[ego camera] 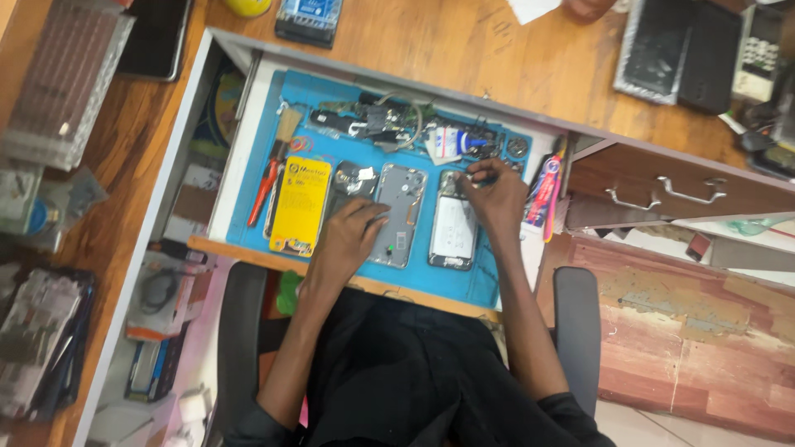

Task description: The person repairs a mobile phone by removing internal parts and handling the phone frame on a workbench. They use a screwdriver to secure components and move phone bodies across the workspace.

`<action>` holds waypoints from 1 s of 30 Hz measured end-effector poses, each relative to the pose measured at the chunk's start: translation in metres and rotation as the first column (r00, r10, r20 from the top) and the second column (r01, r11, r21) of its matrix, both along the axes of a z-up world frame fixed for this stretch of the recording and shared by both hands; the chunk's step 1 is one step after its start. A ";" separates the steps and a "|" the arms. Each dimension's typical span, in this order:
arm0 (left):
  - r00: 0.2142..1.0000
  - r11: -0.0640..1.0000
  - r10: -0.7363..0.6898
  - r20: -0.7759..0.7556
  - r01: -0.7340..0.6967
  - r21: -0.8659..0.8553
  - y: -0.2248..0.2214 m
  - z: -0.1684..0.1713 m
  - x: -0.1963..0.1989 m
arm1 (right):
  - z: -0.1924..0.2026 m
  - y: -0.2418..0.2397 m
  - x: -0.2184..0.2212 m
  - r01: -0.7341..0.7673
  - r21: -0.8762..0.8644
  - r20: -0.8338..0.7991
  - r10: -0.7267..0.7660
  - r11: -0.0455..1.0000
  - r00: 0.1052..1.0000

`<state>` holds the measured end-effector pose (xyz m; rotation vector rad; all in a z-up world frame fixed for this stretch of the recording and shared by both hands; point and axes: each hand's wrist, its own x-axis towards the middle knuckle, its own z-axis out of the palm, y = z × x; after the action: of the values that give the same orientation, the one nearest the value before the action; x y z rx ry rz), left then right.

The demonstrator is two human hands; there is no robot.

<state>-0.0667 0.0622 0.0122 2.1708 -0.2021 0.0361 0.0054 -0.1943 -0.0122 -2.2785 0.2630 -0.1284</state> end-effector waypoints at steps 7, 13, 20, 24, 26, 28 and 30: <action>0.988 0.985 -0.152 -0.028 0.154 0.079 0.014 -0.003 -0.024 | 0.008 0.004 -0.007 -0.037 0.069 0.019 0.036 0.997 0.999; 0.962 0.947 -0.274 0.001 0.269 0.177 0.011 -0.008 -0.018 | 0.020 0.005 -0.017 -0.011 0.172 0.041 0.004 0.985 0.999; 0.957 0.947 -0.291 0.012 0.286 0.143 0.015 -0.020 -0.012 | 0.031 0.013 -0.056 -0.032 0.133 0.119 0.016 0.991 0.993; 0.963 0.957 -0.270 0.011 0.267 0.117 0.013 -0.016 -0.014 | 0.038 0.021 -0.077 -0.075 0.089 0.120 0.064 0.993 0.991; 0.965 0.961 -0.262 -0.005 0.261 0.087 0.012 -0.011 -0.017 | 0.039 0.027 -0.084 -0.130 0.113 0.101 0.119 0.985 0.988; 0.962 0.955 -0.273 0.012 0.269 0.124 0.011 -0.007 -0.018 | 0.039 0.034 -0.088 -0.176 0.117 0.074 0.169 0.977 0.983; 0.950 0.931 -0.305 0.065 0.283 0.229 0.011 -0.005 -0.018 | 0.039 0.040 -0.092 -0.218 0.098 0.041 0.215 0.971 0.976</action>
<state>-0.0847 0.0734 0.0070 2.3351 -0.6140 -0.0509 -0.0863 -0.1548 0.0272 -2.1849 0.0038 -0.0346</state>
